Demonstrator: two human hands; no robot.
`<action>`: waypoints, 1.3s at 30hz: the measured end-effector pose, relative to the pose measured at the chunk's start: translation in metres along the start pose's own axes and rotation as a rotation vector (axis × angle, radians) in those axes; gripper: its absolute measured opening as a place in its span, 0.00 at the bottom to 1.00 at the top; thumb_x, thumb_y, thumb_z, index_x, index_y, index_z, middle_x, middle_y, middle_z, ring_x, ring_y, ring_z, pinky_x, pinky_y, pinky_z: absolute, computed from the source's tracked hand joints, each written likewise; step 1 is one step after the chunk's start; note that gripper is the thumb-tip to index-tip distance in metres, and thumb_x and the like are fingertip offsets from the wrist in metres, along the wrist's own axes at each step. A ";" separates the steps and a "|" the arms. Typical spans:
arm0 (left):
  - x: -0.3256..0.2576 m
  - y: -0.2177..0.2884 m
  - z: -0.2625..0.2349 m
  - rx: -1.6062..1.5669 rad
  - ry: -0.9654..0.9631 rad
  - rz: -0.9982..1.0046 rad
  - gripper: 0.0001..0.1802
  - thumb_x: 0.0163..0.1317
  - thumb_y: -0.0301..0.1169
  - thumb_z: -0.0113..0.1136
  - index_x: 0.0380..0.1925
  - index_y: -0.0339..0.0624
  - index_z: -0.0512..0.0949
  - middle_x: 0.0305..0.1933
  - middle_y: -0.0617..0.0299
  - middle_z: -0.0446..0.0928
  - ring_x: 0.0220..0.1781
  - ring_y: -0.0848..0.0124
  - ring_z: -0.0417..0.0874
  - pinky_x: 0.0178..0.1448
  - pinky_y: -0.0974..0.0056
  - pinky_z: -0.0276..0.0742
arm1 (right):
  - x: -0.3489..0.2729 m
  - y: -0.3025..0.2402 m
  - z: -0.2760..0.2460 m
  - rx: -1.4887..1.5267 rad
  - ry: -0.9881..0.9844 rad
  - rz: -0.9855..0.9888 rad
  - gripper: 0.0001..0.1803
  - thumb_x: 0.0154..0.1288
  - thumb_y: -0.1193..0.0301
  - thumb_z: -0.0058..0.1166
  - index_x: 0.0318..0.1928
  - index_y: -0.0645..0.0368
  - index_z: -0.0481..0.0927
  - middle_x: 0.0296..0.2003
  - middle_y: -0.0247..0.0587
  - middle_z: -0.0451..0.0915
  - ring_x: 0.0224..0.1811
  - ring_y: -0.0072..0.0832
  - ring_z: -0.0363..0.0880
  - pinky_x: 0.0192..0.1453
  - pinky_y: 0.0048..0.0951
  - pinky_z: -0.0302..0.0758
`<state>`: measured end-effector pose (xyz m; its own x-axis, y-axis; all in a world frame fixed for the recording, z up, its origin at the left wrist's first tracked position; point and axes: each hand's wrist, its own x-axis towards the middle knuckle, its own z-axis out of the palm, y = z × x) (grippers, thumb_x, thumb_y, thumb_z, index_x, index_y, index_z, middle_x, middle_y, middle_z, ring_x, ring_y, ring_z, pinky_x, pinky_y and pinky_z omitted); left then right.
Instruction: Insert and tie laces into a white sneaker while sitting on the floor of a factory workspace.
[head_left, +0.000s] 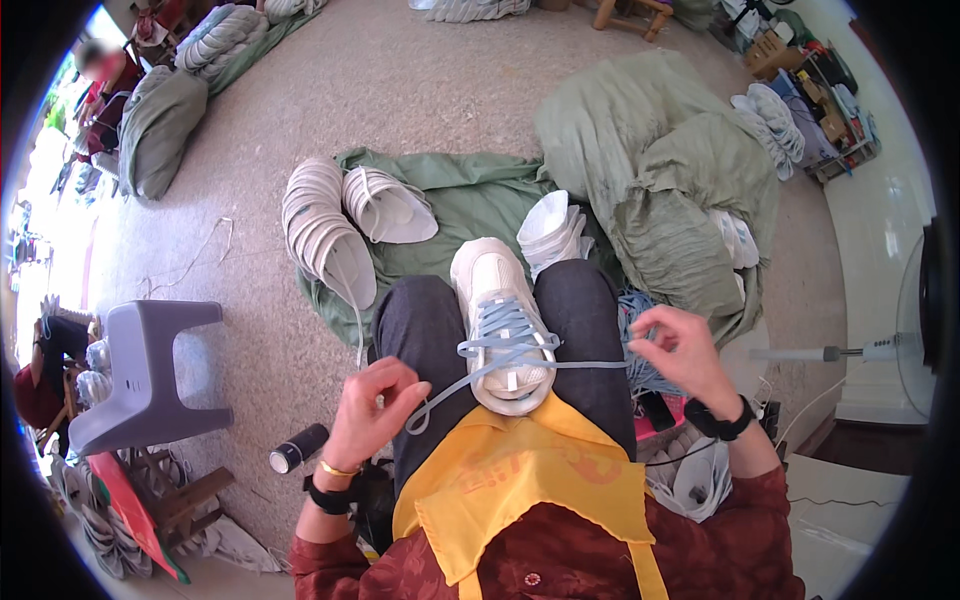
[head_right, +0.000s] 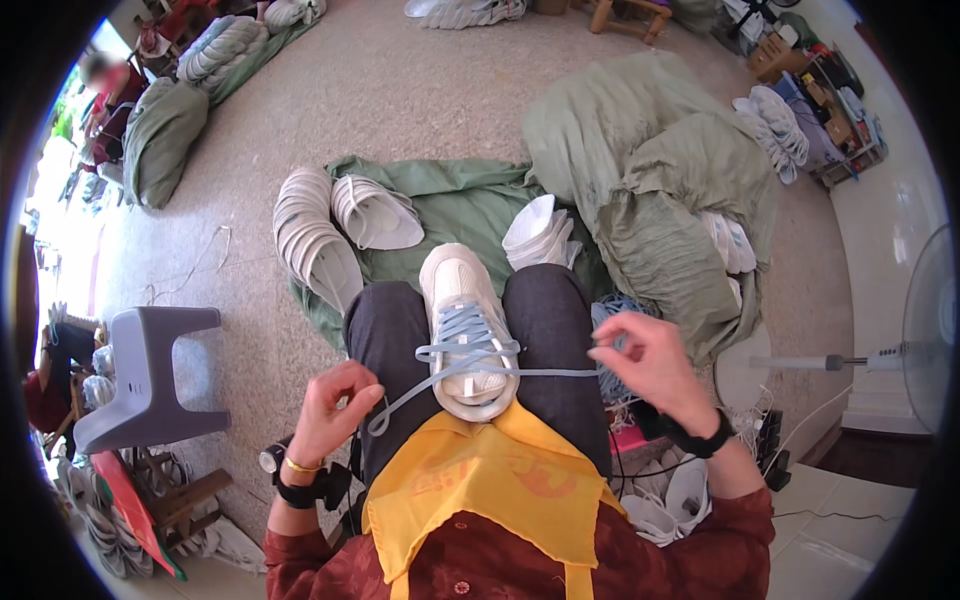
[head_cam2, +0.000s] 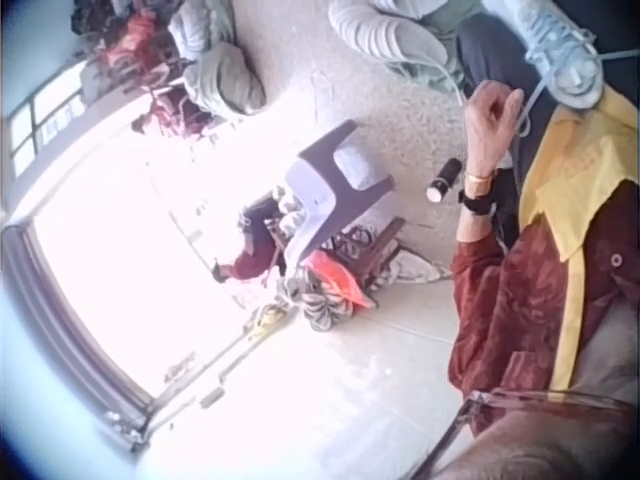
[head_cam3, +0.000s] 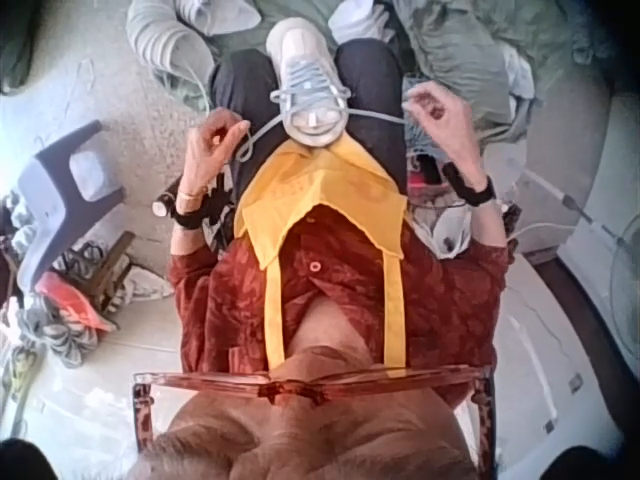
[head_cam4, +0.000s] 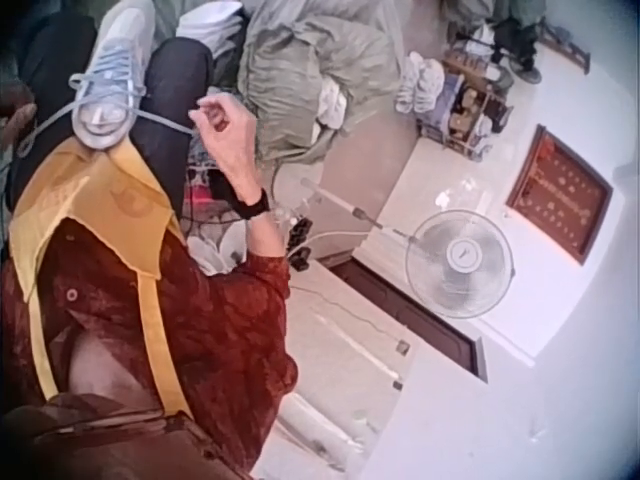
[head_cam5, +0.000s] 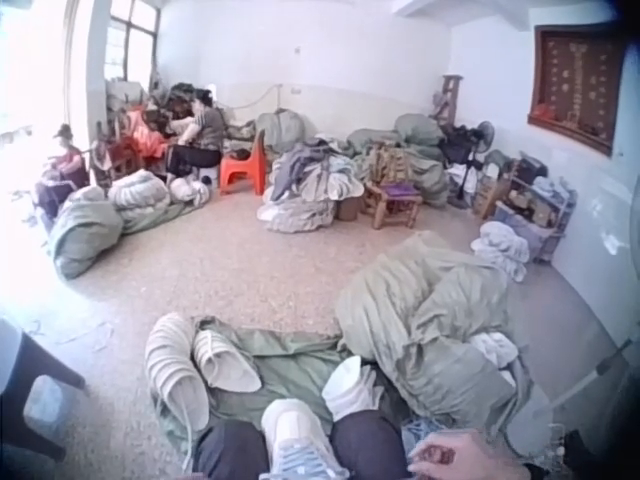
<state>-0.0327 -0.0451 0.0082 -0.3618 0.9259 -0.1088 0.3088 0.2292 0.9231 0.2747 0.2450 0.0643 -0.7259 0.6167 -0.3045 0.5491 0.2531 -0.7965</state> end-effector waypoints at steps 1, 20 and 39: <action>0.007 0.010 0.007 0.004 0.002 0.000 0.10 0.64 0.24 0.70 0.38 0.34 0.76 0.30 0.62 0.76 0.29 0.75 0.76 0.33 0.69 0.70 | 0.007 -0.010 0.014 -0.138 0.070 -0.240 0.10 0.65 0.76 0.68 0.45 0.60 0.82 0.32 0.30 0.82 0.23 0.13 0.76 0.26 0.20 0.71; 0.052 0.002 0.070 -0.300 0.164 0.052 0.07 0.61 0.16 0.59 0.37 0.36 0.73 0.24 0.62 0.72 0.22 0.76 0.72 0.28 0.68 0.68 | 0.063 -0.049 0.076 0.495 -0.397 -0.116 0.04 0.76 0.74 0.59 0.44 0.61 0.82 0.34 0.27 0.85 0.34 0.11 0.81 0.34 0.18 0.74; 0.051 0.022 0.044 0.123 0.050 0.066 0.11 0.56 0.17 0.58 0.37 0.37 0.68 0.28 0.52 0.72 0.29 0.55 0.78 0.34 0.55 0.73 | 0.076 -0.016 0.069 0.013 -0.232 -0.183 0.08 0.77 0.71 0.58 0.45 0.64 0.81 0.29 0.29 0.81 0.31 0.14 0.80 0.34 0.21 0.76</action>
<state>-0.0055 0.0201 0.0064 -0.3798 0.9246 -0.0279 0.4381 0.2063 0.8749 0.1823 0.2364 0.0179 -0.8886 0.3740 -0.2655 0.3961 0.3342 -0.8552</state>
